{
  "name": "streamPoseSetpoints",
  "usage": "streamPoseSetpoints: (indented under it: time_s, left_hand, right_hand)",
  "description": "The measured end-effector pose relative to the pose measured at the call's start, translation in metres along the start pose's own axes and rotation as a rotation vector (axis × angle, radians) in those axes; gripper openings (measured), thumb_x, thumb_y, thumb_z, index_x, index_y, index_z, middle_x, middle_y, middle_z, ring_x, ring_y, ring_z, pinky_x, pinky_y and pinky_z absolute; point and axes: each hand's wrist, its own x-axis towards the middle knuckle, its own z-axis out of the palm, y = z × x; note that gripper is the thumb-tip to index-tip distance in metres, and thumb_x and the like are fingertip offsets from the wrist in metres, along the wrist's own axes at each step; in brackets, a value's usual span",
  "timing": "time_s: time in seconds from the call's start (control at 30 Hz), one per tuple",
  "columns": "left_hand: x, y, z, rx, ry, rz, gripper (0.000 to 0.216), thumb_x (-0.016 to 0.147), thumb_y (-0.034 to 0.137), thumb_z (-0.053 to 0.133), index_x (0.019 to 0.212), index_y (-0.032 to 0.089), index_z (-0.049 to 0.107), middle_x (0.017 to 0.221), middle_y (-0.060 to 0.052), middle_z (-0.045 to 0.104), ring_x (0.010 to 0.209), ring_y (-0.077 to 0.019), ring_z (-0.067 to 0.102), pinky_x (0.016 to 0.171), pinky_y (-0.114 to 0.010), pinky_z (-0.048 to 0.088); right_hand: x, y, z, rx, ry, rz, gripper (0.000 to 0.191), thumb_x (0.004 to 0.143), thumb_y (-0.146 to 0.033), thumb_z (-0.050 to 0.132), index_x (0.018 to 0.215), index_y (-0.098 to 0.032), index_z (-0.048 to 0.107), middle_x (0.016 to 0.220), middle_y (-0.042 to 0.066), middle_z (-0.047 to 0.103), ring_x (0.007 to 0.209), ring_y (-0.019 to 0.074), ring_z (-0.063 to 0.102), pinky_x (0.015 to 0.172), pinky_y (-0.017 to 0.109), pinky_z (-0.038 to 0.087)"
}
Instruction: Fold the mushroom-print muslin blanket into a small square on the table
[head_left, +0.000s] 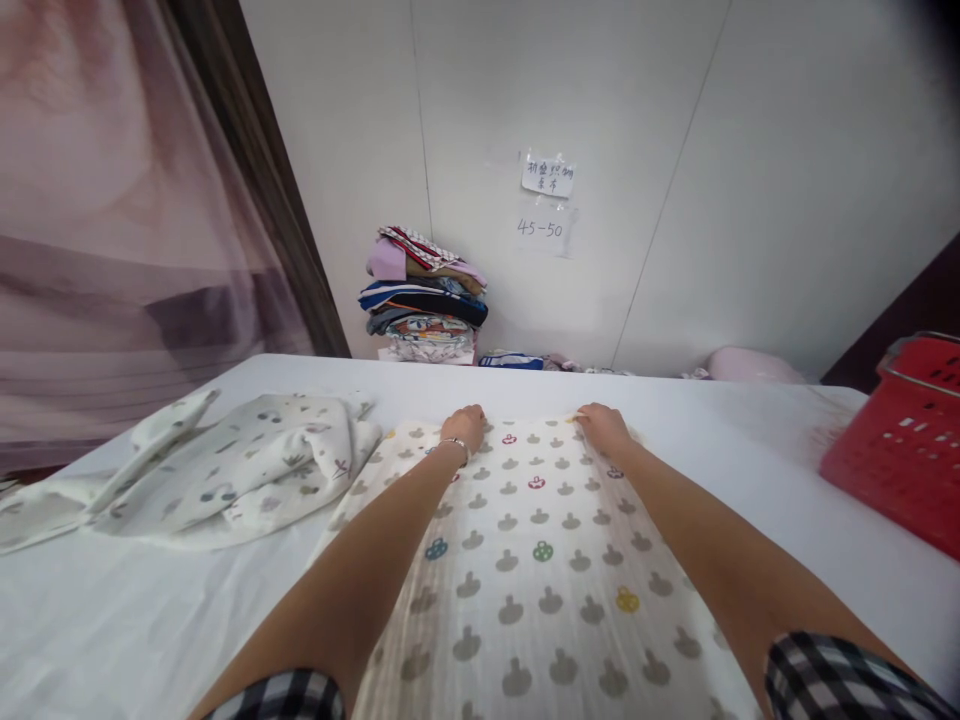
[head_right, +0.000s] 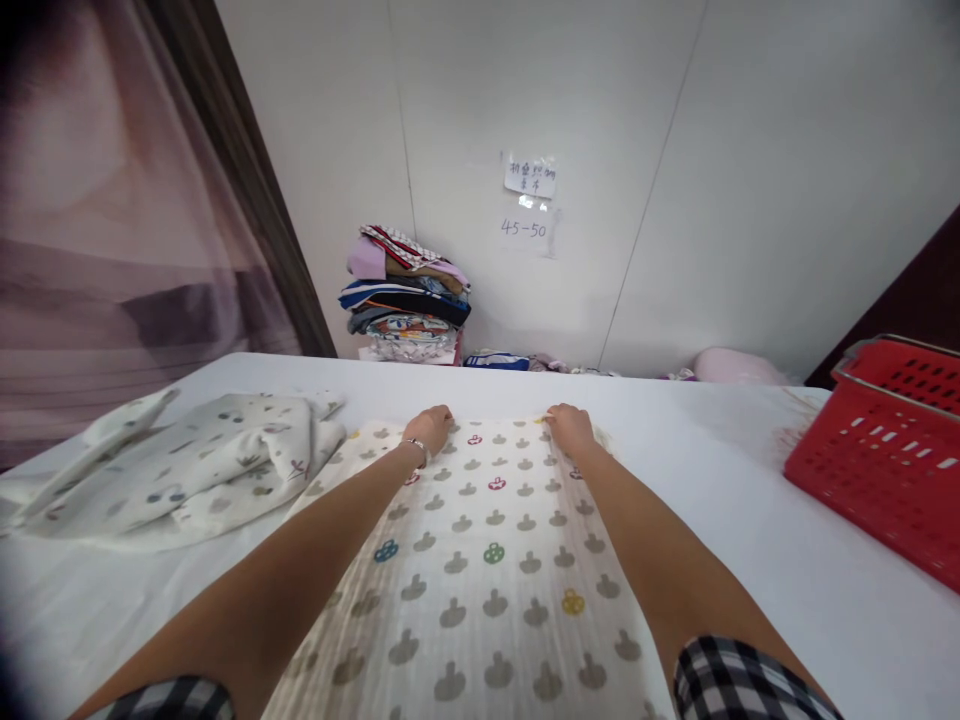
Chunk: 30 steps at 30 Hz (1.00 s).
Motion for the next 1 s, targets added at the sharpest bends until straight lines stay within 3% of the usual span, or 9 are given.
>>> streamPoseSetpoints:
  time_s: [0.1,0.2,0.33,0.47,0.77,0.87,1.0]
  left_hand:
    - [-0.001,0.000,-0.001,-0.029,-0.020,-0.018,0.023,0.090,0.026,0.036,0.100,0.021,0.056,0.101,-0.006,0.064,0.090,-0.0179,0.060,0.074,-0.028,0.044]
    - [-0.002,-0.001,-0.002,-0.034,-0.029,0.039,0.021,0.089,0.030,0.040,0.099,0.021,0.057,0.106,-0.006,0.062,0.098,-0.0190,0.057,0.080,-0.029,0.043]
    - [-0.003,-0.001,-0.001,-0.027,-0.036,0.135,0.022,0.085,0.036,0.050,0.100,0.022,0.057,0.112,-0.005,0.060,0.108,-0.0208,0.050,0.087,-0.031,0.040]
    - [-0.002,0.000,0.001,-0.029,-0.021,0.152,0.020,0.084,0.031,0.051,0.100,0.021,0.056,0.112,-0.005,0.059,0.107,-0.0202,0.051,0.089,-0.031,0.039]
    - [0.003,0.009,0.005,-0.008,0.028,0.078,0.017,0.084,0.025,0.046,0.095,0.020,0.058,0.107,-0.007,0.061,0.105,-0.0229,0.052,0.089,-0.037,0.040]
    - [-0.004,0.008,0.003,0.003,0.076,0.118,0.023,0.085,0.020,0.044,0.103,0.019,0.057,0.114,-0.009,0.059,0.110,-0.0229,0.049,0.095,-0.039,0.036]
    - [-0.031,-0.004,0.003,0.014,0.109,0.248,0.035,0.088,0.027,0.043,0.123,0.022,0.048,0.138,-0.005,0.042,0.129,-0.0191,0.031,0.109,-0.038,0.021]
  right_hand:
    - [-0.001,-0.001,0.000,-0.009,0.004,0.012,0.031,0.090,-0.023,0.035,0.103,-0.021,0.063,0.111,0.008,0.061,0.102,0.0214,0.053,0.082,0.032,0.035]
    - [0.000,-0.002,-0.001,-0.014,-0.031,-0.010,0.030,0.088,-0.023,0.038,0.100,-0.021,0.065,0.108,0.009,0.062,0.101,0.0230,0.054,0.081,0.033,0.035]
    - [0.001,-0.003,-0.004,-0.008,-0.065,-0.107,0.030,0.087,-0.024,0.042,0.108,-0.023,0.063,0.114,0.008,0.060,0.105,0.0225,0.052,0.085,0.033,0.033]
    - [-0.001,-0.004,-0.006,0.014,-0.076,-0.175,0.029,0.088,-0.033,0.043,0.109,-0.024,0.062,0.112,0.005,0.062,0.103,0.0196,0.053,0.085,0.030,0.032]
    - [0.004,-0.016,0.005,-0.021,0.016,-0.038,0.027,0.090,-0.029,0.040,0.092,-0.020,0.065,0.101,0.008,0.064,0.098,0.0209,0.055,0.084,0.033,0.031]
    - [0.001,-0.019,0.008,-0.040,0.074,-0.033,0.029,0.091,-0.030,0.038,0.096,-0.019,0.064,0.104,0.011,0.063,0.102,0.0231,0.052,0.088,0.037,0.029]
    - [-0.016,-0.026,0.009,-0.038,0.162,-0.045,0.034,0.092,-0.028,0.034,0.118,-0.019,0.054,0.127,0.012,0.052,0.121,0.0236,0.038,0.099,0.040,0.020]
